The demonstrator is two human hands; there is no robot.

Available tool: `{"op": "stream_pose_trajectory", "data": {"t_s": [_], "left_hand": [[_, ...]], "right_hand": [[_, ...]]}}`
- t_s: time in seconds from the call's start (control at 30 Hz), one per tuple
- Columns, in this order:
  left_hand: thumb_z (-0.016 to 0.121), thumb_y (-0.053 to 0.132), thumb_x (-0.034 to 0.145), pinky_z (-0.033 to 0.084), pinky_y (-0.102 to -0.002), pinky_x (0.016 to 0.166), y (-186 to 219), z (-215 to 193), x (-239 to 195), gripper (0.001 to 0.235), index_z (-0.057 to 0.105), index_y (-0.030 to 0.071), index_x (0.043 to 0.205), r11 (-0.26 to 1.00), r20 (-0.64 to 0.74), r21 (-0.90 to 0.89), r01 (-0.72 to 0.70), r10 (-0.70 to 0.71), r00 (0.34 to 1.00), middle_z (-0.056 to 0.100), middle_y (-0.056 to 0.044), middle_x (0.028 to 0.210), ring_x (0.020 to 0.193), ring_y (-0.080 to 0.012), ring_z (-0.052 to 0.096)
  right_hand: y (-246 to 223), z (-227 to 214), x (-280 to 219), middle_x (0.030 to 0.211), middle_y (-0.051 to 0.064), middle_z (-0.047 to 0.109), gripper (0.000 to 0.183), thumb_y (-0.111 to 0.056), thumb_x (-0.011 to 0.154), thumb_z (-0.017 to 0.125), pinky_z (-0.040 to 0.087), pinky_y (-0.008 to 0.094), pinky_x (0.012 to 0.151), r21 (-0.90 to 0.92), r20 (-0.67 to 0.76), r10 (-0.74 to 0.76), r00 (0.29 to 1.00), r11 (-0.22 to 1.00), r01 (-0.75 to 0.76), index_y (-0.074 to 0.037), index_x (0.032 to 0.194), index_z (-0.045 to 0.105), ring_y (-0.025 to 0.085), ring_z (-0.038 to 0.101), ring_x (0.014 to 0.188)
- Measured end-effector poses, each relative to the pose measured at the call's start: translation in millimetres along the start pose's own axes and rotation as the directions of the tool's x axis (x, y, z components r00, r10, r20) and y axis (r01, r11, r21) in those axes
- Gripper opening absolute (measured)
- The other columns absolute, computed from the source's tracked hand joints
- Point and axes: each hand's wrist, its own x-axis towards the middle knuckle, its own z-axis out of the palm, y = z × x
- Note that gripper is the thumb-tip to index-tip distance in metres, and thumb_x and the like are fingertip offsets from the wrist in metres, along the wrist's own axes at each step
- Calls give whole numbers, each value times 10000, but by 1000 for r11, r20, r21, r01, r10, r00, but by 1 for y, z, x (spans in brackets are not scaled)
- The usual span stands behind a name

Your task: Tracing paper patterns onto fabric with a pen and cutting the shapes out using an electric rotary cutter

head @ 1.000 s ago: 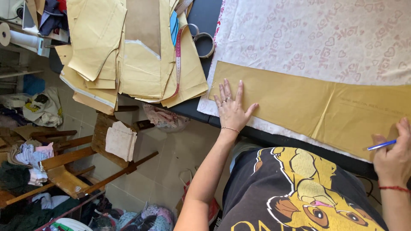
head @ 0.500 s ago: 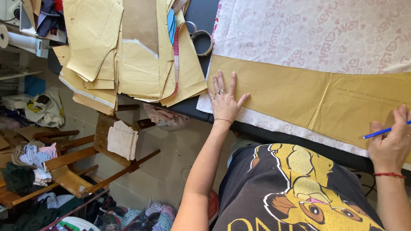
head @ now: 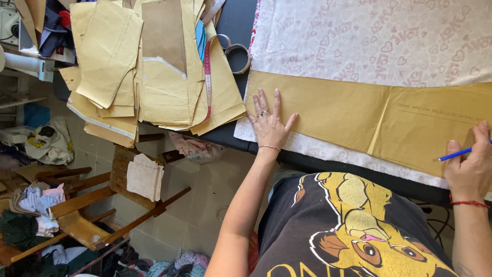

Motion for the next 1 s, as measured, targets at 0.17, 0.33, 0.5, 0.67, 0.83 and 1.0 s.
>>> {"op": "stream_pose_trajectory", "data": {"t_s": [0.17,0.33,0.5,0.67,0.83,1.0], "left_hand": [[392,674,764,208,-558,1001,0,0,0,779,165,254,1379,999,-45,-37,-7,5,999,80,-125,1445,1342,-283,123],[412,672,759,217,-535,1010,-4,1,-2,763,211,258,1369,999,-94,-41,-21,17,995,118,-119,1439,1338,-269,144],[450,658,749,170,-530,1010,-1,4,-1,765,229,261,1365,991,-74,-108,-79,71,995,129,-118,1434,1329,-274,136],[328,637,813,102,-564,1017,0,-2,1,727,171,222,1389,995,-17,-82,-60,59,998,66,-125,1436,1330,-282,84],[308,641,821,118,-552,1014,4,-6,-2,717,153,237,1393,995,-23,-83,-63,61,998,66,-116,1437,1327,-292,98],[365,624,814,165,-573,988,7,-10,-1,718,201,225,1388,996,-46,-74,-43,39,998,114,-134,1428,1313,-315,167]], "right_hand": [[5,-2,-2,1289,406,408,454,82,863,545,303,519,969,-71,-15,-44,999,997,43,212,1263,376,514,346,1194],[17,1,-4,1270,386,466,407,72,866,562,317,528,968,-129,-55,-113,992,986,105,202,1232,437,501,400,1188],[45,-11,-9,1239,364,513,388,-2,857,598,286,530,947,-224,-84,-108,991,971,87,161,1188,474,513,457,1146],[63,-32,-14,1250,294,482,372,-83,841,568,227,532,962,-219,-75,47,996,974,-62,95,1153,472,422,403,1192],[50,-82,-19,1192,316,529,352,126,798,677,266,543,980,-306,-242,-13,970,950,-64,142,1098,492,460,476,1126],[57,-107,-30,1175,313,538,340,178,799,688,354,499,954,-348,-316,-21,949,933,-95,162,1084,503,452,493,1078]]}}
